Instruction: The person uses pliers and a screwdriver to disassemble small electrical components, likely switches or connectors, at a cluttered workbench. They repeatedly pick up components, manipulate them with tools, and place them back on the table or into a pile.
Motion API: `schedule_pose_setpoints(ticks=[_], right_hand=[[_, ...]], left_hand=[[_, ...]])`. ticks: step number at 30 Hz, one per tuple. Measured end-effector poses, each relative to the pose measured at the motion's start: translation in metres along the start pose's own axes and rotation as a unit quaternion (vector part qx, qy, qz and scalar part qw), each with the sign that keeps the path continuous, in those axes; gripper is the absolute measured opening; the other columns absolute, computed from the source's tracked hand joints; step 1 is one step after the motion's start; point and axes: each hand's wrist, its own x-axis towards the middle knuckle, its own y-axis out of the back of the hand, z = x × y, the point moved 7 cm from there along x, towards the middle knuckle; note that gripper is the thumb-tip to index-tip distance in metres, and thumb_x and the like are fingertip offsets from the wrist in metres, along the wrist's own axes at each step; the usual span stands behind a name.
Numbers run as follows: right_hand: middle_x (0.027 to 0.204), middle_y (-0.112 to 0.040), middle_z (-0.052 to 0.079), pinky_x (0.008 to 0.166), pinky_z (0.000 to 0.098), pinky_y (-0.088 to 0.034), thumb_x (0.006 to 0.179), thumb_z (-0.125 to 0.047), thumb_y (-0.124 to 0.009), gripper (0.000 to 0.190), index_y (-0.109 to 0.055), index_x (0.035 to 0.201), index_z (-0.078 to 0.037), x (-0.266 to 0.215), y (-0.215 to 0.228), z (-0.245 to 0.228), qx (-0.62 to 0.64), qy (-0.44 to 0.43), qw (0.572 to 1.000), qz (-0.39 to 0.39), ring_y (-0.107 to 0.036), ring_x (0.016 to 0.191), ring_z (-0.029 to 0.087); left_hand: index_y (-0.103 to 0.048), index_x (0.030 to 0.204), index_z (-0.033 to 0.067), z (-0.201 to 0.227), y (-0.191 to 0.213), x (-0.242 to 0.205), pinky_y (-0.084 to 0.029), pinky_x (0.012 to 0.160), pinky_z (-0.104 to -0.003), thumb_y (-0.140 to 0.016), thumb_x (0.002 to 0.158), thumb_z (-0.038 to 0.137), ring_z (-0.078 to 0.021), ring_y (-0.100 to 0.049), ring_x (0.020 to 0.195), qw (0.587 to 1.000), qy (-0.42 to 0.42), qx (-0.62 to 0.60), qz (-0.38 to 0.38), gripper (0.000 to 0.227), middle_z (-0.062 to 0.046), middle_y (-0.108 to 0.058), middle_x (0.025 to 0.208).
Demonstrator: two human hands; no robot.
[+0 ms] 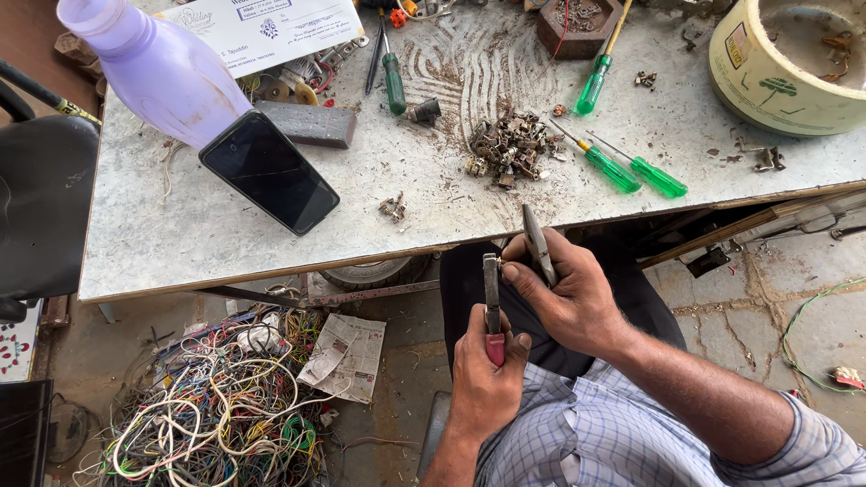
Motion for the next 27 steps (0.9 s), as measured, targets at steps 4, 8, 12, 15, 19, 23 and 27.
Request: schedule_pose_setpoints(ticks=[4, 8, 12, 15, 19, 23, 27], right_hand=[[0.077, -0.06, -0.003, 0.059, 0.0246, -0.044, 0.102, -0.019, -0.066, 0.019, -0.066, 0.11, -0.002, 0.0, -0.003, 0.002, 0.028, -0.001, 1.0, -0.003, -0.051, 0.067, 0.003], [0.077, -0.061, -0.003, 0.061, 0.0244, -0.046, 0.103, -0.02, -0.066, 0.018, -0.067, 0.108, -0.003, 0.001, -0.004, 0.004, 0.018, -0.005, 1.0, 0.003, -0.053, 0.07, 0.003], [0.072, -0.059, -0.004, 0.053, 0.0239, -0.044, 0.098, -0.021, -0.068, 0.021, -0.065, 0.11, -0.005, 0.003, -0.005, 0.006, -0.006, -0.027, 1.0, -0.004, -0.052, 0.062, 0.003], [0.075, -0.058, -0.005, 0.053, 0.0226, -0.044, 0.098, -0.021, -0.066, 0.021, -0.063, 0.112, -0.005, 0.005, -0.009, 0.007, 0.024, -0.023, 0.999, -0.008, -0.052, 0.062, 0.003], [0.07, -0.052, -0.002, 0.055, 0.0232, -0.038, 0.103, -0.021, -0.064, 0.02, -0.067, 0.112, -0.004, 0.006, -0.015, 0.017, 0.04, -0.051, 0.998, -0.003, -0.045, 0.062, 0.004], [0.079, -0.061, -0.002, 0.062, 0.0232, -0.046, 0.104, -0.021, -0.063, 0.02, -0.066, 0.109, -0.002, 0.016, -0.019, 0.021, 0.058, -0.019, 0.998, 0.023, -0.055, 0.072, 0.006], [0.084, -0.068, -0.002, 0.069, 0.0247, -0.053, 0.101, -0.023, -0.064, 0.022, -0.065, 0.111, -0.003, 0.03, -0.011, 0.024, 0.011, -0.025, 0.998, 0.053, -0.063, 0.078, 0.008]], left_hand=[[-0.046, 0.092, 0.0091, -0.001, 0.001, 0.001, -0.04, 0.045, -0.031, -0.066, 0.1, 0.017, -0.01, -0.048, 0.051, 1.0, -0.002, 0.003, 0.002, 0.023, -0.001, -0.046, 0.062], [-0.045, 0.092, 0.0092, -0.003, 0.002, 0.0, -0.04, 0.045, -0.031, -0.066, 0.101, 0.02, -0.01, -0.049, 0.05, 1.0, -0.007, 0.016, 0.01, 0.025, -0.001, -0.046, 0.061], [-0.046, 0.092, 0.0106, -0.009, 0.005, 0.001, -0.04, 0.044, -0.029, -0.067, 0.101, 0.025, -0.0088, -0.048, 0.05, 1.0, -0.002, 0.017, 0.015, 0.027, 0.001, -0.045, 0.062], [-0.047, 0.093, 0.0117, -0.014, 0.004, 0.001, -0.04, 0.044, -0.028, -0.066, 0.101, 0.028, -0.0079, -0.046, 0.051, 1.0, 0.007, 0.018, 0.018, 0.027, 0.002, -0.044, 0.063], [-0.046, 0.092, 0.0115, -0.017, 0.007, 0.001, -0.039, 0.044, -0.029, -0.066, 0.101, 0.027, -0.0081, -0.046, 0.051, 1.0, 0.017, 0.007, 0.022, 0.027, 0.001, -0.045, 0.062], [-0.048, 0.092, 0.0106, -0.02, 0.018, 0.004, -0.041, 0.046, -0.03, -0.066, 0.098, 0.019, -0.0102, -0.05, 0.054, 0.998, 0.024, 0.029, 0.059, 0.021, 0.0, -0.046, 0.066], [-0.052, 0.097, 0.0085, -0.022, 0.039, 0.006, -0.04, 0.053, -0.03, -0.068, 0.098, 0.013, -0.0125, -0.048, 0.061, 0.997, 0.0, 0.01, 0.079, 0.017, 0.001, -0.047, 0.072]])
